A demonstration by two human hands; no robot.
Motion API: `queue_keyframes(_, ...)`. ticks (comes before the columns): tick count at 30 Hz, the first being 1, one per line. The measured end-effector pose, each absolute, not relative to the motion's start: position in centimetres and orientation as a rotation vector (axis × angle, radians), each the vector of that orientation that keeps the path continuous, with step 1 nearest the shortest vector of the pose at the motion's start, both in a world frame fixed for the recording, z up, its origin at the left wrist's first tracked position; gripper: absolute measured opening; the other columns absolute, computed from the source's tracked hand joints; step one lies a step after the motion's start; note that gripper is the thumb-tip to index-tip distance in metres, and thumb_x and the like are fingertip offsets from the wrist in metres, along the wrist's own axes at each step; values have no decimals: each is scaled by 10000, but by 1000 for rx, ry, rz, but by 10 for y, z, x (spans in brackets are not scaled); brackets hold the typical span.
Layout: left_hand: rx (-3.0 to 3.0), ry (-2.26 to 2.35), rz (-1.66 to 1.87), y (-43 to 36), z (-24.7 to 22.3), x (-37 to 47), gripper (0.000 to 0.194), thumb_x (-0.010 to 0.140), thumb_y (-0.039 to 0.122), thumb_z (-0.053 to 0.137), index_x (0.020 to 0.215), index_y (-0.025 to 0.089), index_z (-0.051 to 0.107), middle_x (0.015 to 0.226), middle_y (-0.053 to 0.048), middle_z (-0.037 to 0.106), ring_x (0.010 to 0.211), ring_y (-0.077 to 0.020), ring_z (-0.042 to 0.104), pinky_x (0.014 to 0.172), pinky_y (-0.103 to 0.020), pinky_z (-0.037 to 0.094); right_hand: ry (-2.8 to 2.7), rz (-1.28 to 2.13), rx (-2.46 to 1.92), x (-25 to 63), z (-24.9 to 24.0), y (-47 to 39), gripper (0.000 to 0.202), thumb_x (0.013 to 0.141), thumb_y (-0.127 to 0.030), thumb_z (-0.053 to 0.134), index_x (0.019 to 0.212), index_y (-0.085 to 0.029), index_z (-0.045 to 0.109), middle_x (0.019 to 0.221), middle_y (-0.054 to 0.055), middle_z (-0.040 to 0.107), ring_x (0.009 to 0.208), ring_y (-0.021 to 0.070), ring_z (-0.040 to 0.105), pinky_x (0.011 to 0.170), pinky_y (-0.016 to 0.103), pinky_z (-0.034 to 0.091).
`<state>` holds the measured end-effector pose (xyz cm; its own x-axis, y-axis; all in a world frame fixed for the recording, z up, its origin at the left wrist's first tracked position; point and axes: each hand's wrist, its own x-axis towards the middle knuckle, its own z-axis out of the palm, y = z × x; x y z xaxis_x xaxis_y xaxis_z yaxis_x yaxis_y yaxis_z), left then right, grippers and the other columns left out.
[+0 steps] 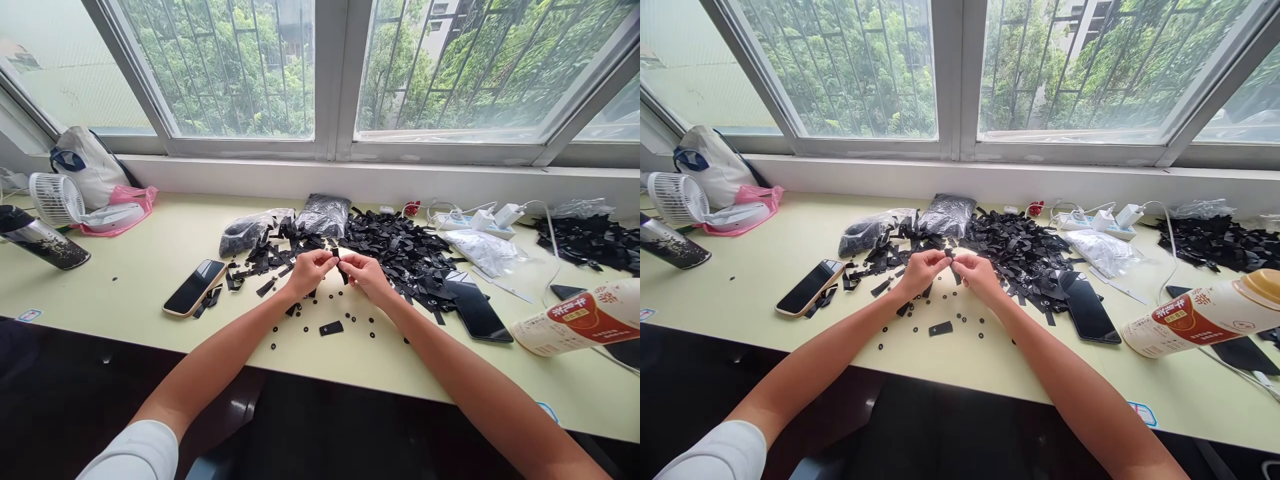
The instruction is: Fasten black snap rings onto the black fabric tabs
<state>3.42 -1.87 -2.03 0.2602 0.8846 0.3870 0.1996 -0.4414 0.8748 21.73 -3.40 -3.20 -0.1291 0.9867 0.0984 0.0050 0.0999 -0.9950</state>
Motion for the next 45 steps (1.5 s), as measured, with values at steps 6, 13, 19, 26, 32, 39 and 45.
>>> queue_keyframes(6,1761,931,1159,-20,-17,34,326,836,475,700,772,156,695,695,-12,606,610,-126,489,564,-253,378,-1359,1245,-1095,216,-30,-35,297,755,-466,746,879,-197,723,710,-2,626,500,100,474,479,250,367)
queue_keyframes(13,1770,936,1123,-18,-15,32,342,845,465,678,700,158,644,651,1,565,582,-115,454,542,-252,347,-1436,1153,-1097,217,-32,-34,301,800,-495,693,826,-198,737,650,2,632,498,119,477,514,276,401)
queue_keyframes(19,1777,955,1107,-17,-15,31,373,841,498,685,697,155,662,643,-10,592,570,-120,463,542,-258,342,-1400,1138,-1092,216,-35,-32,347,786,-531,707,852,-192,738,726,18,661,519,125,493,516,284,430)
queue_keyframes(26,1886,983,1208,-21,-14,33,339,842,473,679,707,162,672,682,-21,609,634,-141,507,605,-267,405,-1382,1190,-1088,216,-33,-34,325,771,-496,728,869,-186,726,677,-3,629,500,106,463,515,268,393)
queue_keyframes(32,1845,1019,1202,-23,-12,33,315,834,442,680,689,163,658,656,-18,606,605,-133,500,562,-255,393,-1427,1193,-1084,215,-29,-37,341,779,-505,718,916,-193,731,722,4,641,517,108,463,521,270,387)
queue_keyframes(39,1772,990,1155,-22,-11,33,322,823,435,699,678,149,667,637,-14,603,569,-117,479,525,-245,363,-1459,1134,-1081,216,-28,-38,315,800,-492,702,889,-191,735,625,-11,597,507,115,455,538,278,380)
queue_keyframes(45,1821,972,1172,-21,-15,33,213,825,364,706,798,152,711,770,-44,686,674,-148,586,622,-255,459,-1431,1120,-1102,216,-27,-38,344,806,-505,697,889,-176,751,598,-8,584,513,122,453,544,283,382)
